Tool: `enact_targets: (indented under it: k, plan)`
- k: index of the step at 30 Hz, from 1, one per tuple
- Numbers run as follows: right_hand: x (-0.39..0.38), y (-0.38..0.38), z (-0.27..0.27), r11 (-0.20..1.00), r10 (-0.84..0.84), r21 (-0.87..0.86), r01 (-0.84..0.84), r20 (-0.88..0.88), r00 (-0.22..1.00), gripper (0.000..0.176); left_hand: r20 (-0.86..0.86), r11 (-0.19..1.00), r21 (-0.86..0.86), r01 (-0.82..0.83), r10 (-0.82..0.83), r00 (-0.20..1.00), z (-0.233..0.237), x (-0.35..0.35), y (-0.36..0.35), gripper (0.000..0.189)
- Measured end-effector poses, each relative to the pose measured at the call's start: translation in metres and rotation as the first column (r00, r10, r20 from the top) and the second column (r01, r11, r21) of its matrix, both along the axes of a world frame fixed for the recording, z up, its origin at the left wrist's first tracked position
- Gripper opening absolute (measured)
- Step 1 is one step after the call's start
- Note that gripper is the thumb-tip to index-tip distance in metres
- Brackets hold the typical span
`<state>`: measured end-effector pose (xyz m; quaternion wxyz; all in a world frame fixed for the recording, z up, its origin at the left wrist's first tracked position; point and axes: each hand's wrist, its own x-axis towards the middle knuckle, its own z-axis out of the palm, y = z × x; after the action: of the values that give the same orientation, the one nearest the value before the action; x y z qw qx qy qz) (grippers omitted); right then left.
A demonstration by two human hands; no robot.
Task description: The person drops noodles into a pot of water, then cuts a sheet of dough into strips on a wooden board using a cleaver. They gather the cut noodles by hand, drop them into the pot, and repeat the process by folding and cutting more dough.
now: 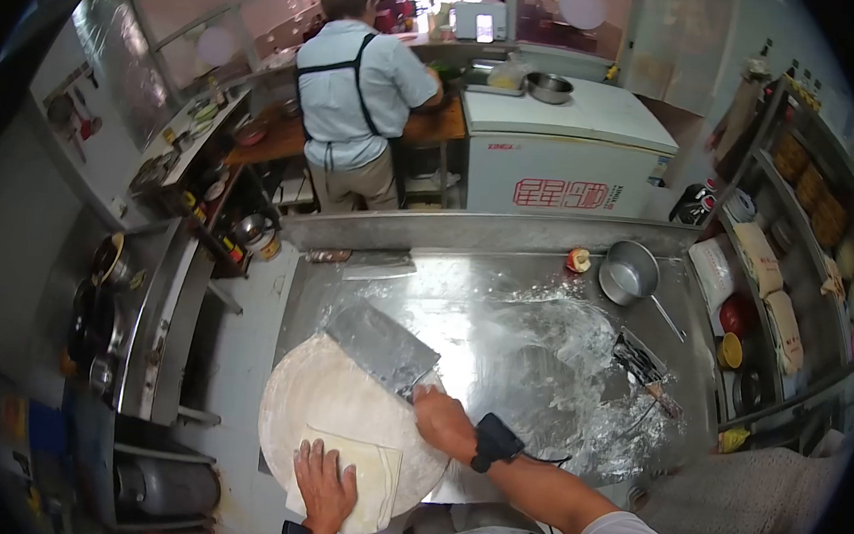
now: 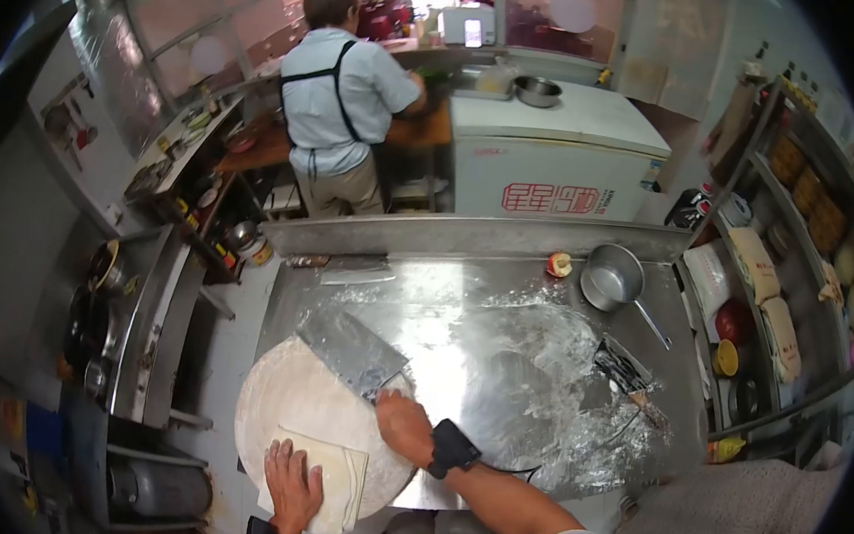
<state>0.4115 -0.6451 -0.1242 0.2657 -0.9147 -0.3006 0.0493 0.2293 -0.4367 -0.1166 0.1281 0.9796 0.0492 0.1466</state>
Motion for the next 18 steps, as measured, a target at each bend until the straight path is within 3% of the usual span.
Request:
enact_targets:
  k: [1, 3, 5, 7, 18]
  plan:
    - [0.002, 0.001, 0.003, 0.997, -0.064, 0.033, 0.068, -0.093, 0.994, 0.02, 0.022, 1.0, -0.009, 0.003, -0.003, 1.0, 0.0, 0.0, 0.001, 0.04]
    - [0.005, -0.016, 0.028, 0.996, 0.074, 0.058, -0.071, -0.046, 0.996, 0.022, 0.055, 1.0, -0.012, 0.005, -0.005, 0.999, 0.004, 0.003, 0.0, 0.04]
    - [0.001, -0.026, 0.065, 0.988, 0.048, 0.15, -0.033, -0.096, 0.994, 0.029, 0.021, 1.0, -0.025, -0.019, 0.019, 1.0, 0.01, 0.003, -0.001, 0.039]
    - [-0.011, -0.038, 0.106, 0.935, 0.091, 0.354, -0.014, -0.201, 0.975, 0.035, -0.006, 0.998, -0.029, -0.054, 0.054, 0.999, 0.016, 0.004, -0.003, 0.039]
    - [-0.049, -0.081, 0.114, 0.958, 0.281, 0.056, -0.28, -0.361, 0.889, 0.053, 0.076, 0.997, -0.051, 0.052, -0.048, 0.996, 0.02, 0.02, 0.01, 0.03]
